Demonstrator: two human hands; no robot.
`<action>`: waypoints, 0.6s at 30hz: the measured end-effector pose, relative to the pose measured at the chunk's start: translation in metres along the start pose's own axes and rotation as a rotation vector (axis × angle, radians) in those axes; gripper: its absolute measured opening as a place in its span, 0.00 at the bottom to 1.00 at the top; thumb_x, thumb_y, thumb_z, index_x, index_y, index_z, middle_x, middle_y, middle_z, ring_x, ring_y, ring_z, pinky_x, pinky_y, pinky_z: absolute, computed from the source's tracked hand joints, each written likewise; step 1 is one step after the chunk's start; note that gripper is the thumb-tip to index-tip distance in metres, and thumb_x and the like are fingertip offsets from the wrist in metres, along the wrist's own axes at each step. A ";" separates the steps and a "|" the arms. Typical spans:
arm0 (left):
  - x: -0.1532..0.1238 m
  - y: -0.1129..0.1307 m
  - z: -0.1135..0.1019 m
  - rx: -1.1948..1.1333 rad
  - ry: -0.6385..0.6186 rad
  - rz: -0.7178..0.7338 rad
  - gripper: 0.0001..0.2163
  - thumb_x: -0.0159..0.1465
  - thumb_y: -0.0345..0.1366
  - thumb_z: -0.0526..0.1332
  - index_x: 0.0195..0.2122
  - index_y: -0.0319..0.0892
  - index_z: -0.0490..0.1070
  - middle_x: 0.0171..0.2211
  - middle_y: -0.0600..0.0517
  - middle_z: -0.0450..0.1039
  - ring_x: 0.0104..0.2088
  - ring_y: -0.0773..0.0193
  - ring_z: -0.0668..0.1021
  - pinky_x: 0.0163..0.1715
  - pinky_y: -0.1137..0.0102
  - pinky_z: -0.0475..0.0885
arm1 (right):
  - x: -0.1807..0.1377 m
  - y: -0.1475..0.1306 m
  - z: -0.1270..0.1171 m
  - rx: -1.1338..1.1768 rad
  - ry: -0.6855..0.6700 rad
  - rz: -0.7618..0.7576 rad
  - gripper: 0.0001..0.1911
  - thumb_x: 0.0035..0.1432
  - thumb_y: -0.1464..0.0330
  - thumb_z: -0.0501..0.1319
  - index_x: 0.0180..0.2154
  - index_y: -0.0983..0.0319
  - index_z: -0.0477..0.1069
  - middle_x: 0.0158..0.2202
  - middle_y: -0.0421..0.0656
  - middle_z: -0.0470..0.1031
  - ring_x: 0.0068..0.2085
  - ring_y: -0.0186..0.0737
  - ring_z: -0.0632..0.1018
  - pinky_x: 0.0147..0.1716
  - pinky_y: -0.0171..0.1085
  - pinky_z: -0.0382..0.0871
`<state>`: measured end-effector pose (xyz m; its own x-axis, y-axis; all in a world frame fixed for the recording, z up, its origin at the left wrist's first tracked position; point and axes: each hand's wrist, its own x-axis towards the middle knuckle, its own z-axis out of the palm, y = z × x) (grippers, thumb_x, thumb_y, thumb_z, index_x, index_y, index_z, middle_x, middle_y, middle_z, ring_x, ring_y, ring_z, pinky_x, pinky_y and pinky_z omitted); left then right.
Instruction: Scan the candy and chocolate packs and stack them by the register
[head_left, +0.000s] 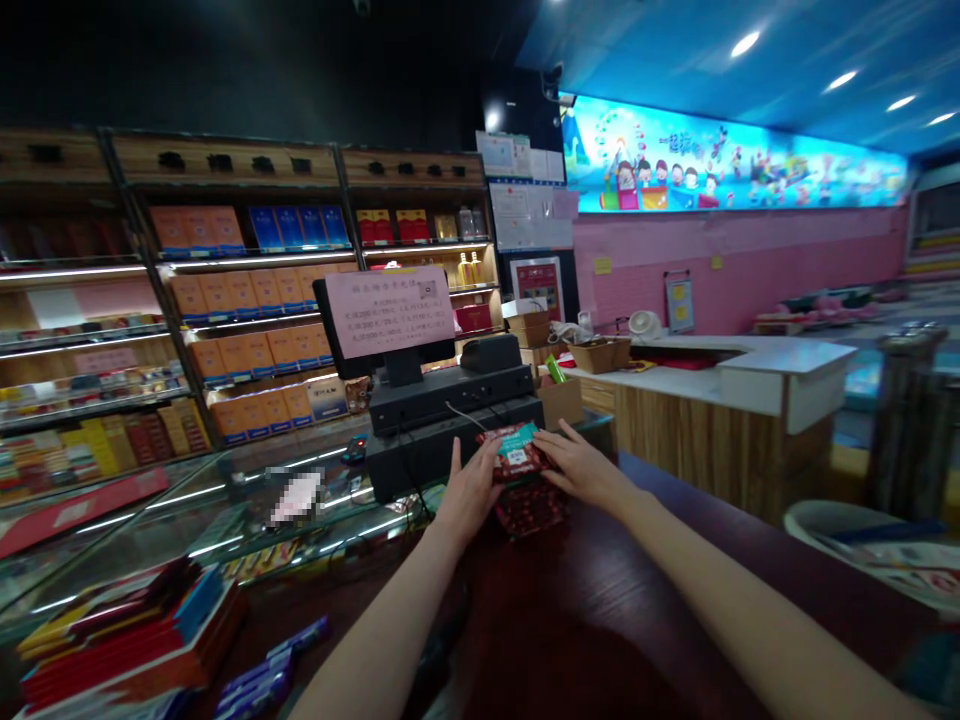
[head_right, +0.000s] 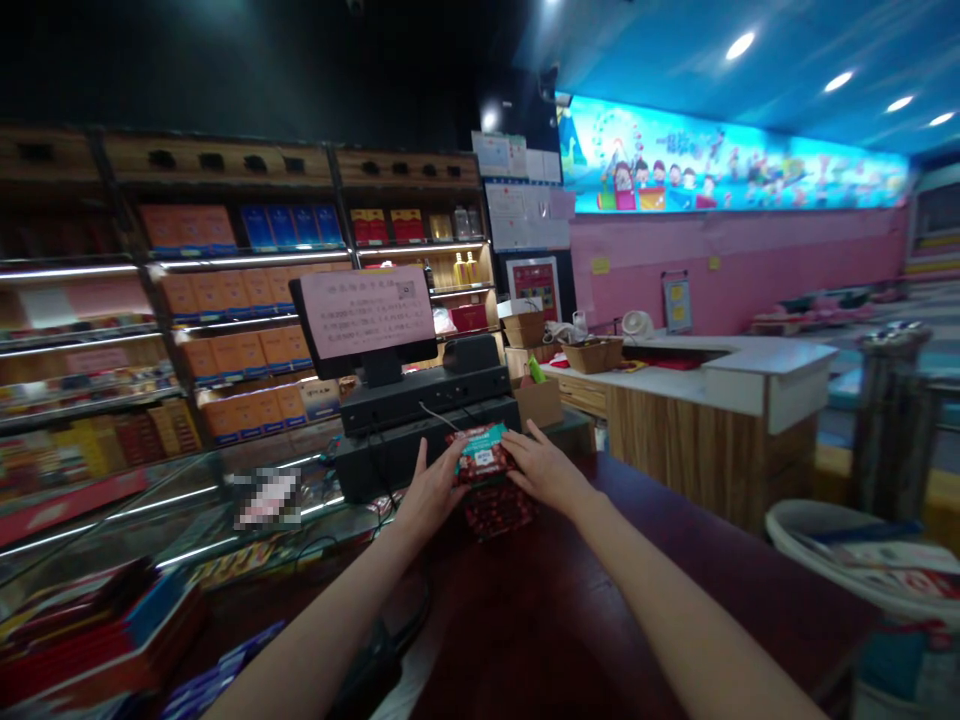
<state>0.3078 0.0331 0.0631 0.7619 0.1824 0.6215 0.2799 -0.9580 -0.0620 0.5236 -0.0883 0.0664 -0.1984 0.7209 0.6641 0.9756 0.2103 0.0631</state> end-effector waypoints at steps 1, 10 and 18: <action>0.001 -0.001 0.001 -0.009 -0.005 -0.005 0.39 0.62 0.25 0.61 0.68 0.48 0.37 0.65 0.41 0.61 0.65 0.56 0.67 0.67 0.39 0.39 | 0.002 0.002 0.001 0.016 -0.007 0.000 0.25 0.58 0.73 0.59 0.59 0.63 0.67 0.59 0.54 0.72 0.61 0.48 0.71 0.67 0.62 0.49; 0.002 -0.005 0.005 -0.086 -0.097 -0.056 0.39 0.64 0.29 0.60 0.68 0.49 0.33 0.65 0.41 0.63 0.62 0.55 0.70 0.66 0.39 0.40 | 0.009 0.011 0.005 0.072 -0.146 0.016 0.25 0.55 0.72 0.61 0.55 0.62 0.70 0.59 0.54 0.73 0.60 0.49 0.72 0.67 0.61 0.47; 0.004 -0.002 0.013 -0.109 -0.116 -0.088 0.38 0.65 0.31 0.58 0.69 0.47 0.33 0.56 0.44 0.73 0.56 0.57 0.77 0.67 0.43 0.46 | 0.010 0.020 0.010 0.099 -0.176 0.059 0.21 0.56 0.74 0.58 0.52 0.62 0.74 0.55 0.53 0.76 0.57 0.48 0.75 0.66 0.60 0.50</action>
<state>0.3177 0.0389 0.0561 0.8010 0.2849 0.5266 0.2884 -0.9544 0.0776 0.5400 -0.0704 0.0667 -0.1633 0.8360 0.5238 0.9737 0.2220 -0.0508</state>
